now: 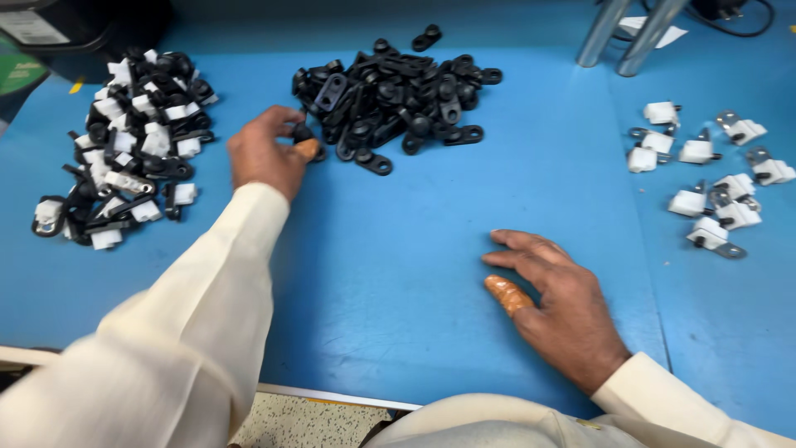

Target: The person sits at a blue workbench and repeatedly assembles small plastic components, picking a black strap-like part and a white plastic piece, pressing them together by hand, and placing the assembled unit aside. The person continues this assembly cycle throughout the episode.

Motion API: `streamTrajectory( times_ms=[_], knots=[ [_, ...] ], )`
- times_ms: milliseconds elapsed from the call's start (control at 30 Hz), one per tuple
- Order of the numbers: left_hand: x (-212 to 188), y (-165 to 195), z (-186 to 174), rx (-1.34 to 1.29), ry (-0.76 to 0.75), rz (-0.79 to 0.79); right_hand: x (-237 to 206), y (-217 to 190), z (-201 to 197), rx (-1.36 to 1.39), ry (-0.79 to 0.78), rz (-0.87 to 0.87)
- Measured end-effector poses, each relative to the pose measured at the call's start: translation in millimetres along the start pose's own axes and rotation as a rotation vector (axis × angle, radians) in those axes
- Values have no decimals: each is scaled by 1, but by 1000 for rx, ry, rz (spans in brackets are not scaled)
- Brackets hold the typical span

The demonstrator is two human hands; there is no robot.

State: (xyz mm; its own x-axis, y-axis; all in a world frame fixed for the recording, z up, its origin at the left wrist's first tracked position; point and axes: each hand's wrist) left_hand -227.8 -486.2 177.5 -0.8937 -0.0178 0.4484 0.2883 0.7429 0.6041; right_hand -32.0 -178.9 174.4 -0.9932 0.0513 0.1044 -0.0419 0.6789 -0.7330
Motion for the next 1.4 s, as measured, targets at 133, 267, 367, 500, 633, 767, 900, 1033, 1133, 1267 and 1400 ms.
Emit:
streamTrajectory(
  times_ms=[133, 267, 367, 500, 633, 767, 900, 1033, 1133, 1267, 1400],
  knots=[
    [-28, 23, -7, -54, 86, -62, 2, 3, -7, 37, -35, 32],
    [-44, 50, -6, -257, 31, -171, 5, 5, -13, 33, -73, -26],
    [-49, 68, -1, -531, -131, -148, 7, 7, -16, 45, -115, 7],
    [-67, 97, 16, -619, -294, -137, 16, 10, -24, 219, -154, 231],
    [-81, 129, 32, -806, -296, -316, 32, 6, -26, 526, -158, 429],
    [-96, 155, 46, -996, -361, -460, 41, 7, -37, 838, -209, 592],
    [-112, 175, 64, -1103, -407, -359, 37, 14, -46, 914, -296, 730],
    [-121, 188, 73, -1054, -484, -406, 29, 27, -49, 1021, -314, 819],
    [-121, 200, 77, -1023, -494, -542, 25, 36, -54, 985, -237, 775],
    [-121, 216, 83, -858, -476, -589, 21, 41, -56, 672, -118, 582],
    [-119, 223, 84, -790, -433, -593, 33, 55, -79, 445, -12, 533]
  ],
)
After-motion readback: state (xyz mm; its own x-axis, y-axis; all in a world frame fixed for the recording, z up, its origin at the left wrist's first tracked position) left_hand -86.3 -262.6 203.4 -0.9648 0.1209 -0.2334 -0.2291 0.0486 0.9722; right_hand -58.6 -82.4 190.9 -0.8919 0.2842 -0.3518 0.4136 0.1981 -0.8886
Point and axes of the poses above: each hand's wrist, its own x-axis towards the middle knuckle, its own z-axis out of the palm, y = z × x, and after that the axes turned 11 degrees about z, right-handed
